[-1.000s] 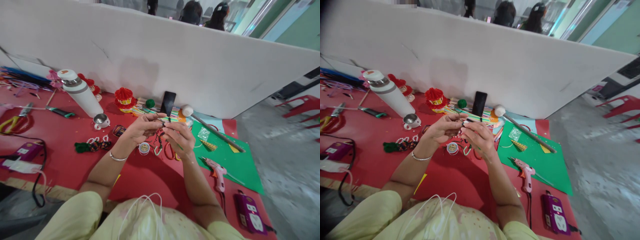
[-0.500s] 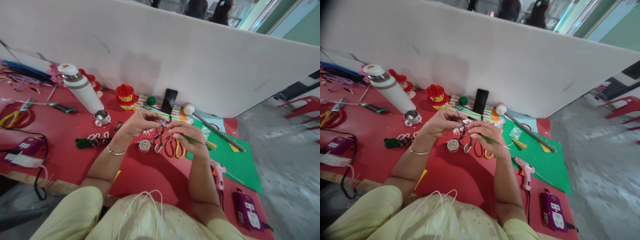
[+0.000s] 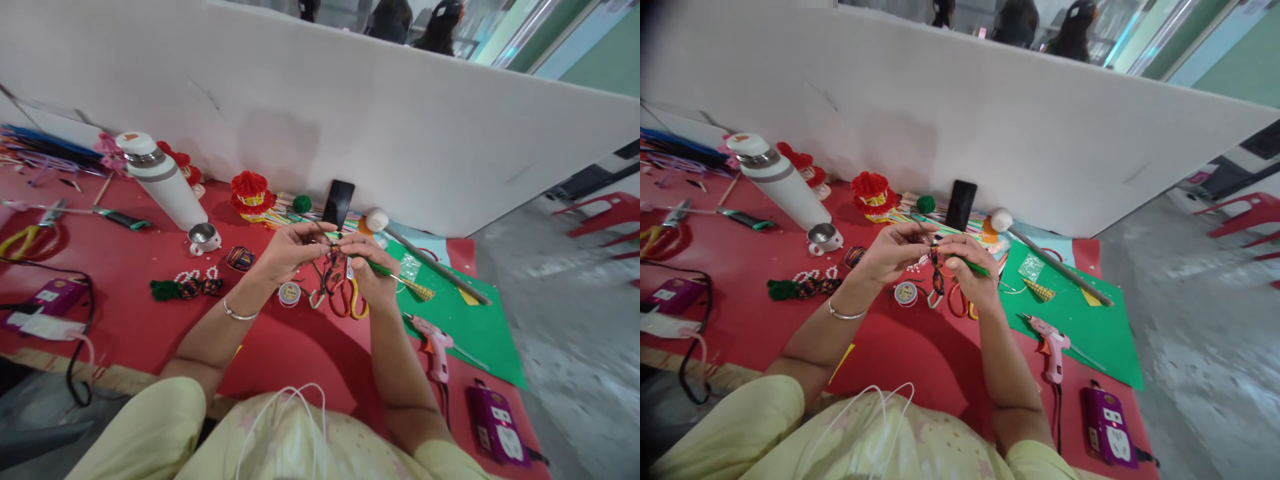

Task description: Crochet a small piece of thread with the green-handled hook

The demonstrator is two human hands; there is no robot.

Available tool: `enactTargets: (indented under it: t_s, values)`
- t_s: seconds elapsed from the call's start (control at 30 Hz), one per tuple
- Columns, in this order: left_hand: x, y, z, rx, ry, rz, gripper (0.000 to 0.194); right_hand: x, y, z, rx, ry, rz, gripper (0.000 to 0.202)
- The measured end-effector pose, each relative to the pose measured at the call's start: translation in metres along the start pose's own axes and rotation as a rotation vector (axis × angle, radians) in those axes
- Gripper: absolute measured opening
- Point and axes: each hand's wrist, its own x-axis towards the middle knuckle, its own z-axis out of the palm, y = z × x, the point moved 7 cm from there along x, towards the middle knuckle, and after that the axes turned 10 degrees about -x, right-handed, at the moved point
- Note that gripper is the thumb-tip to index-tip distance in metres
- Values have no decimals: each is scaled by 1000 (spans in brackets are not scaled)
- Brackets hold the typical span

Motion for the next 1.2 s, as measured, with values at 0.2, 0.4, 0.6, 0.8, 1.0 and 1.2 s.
enactTargets:
  t_s: [0.2,0.4,0.6,0.8,1.0,1.2]
  values:
    - [0,7,-4,-25,56,50,48,0,-5,-2,-37,-6,-30,18]
    - [2,2,-9,51,134,201,57,-4,-16,4,-300,16,-164,22]
    - [3,-4,-7,-46,118,83,54,-5,-21,3,-319,60,-283,26]
    - [2,1,-9,37,162,184,54,-3,-15,4,-351,12,-226,24]
    - [-5,-7,-2,-78,196,144,50,-23,-25,16,-635,239,-446,46]
    - [-2,-10,2,-263,77,-139,48,-16,-14,8,-314,131,-363,37]
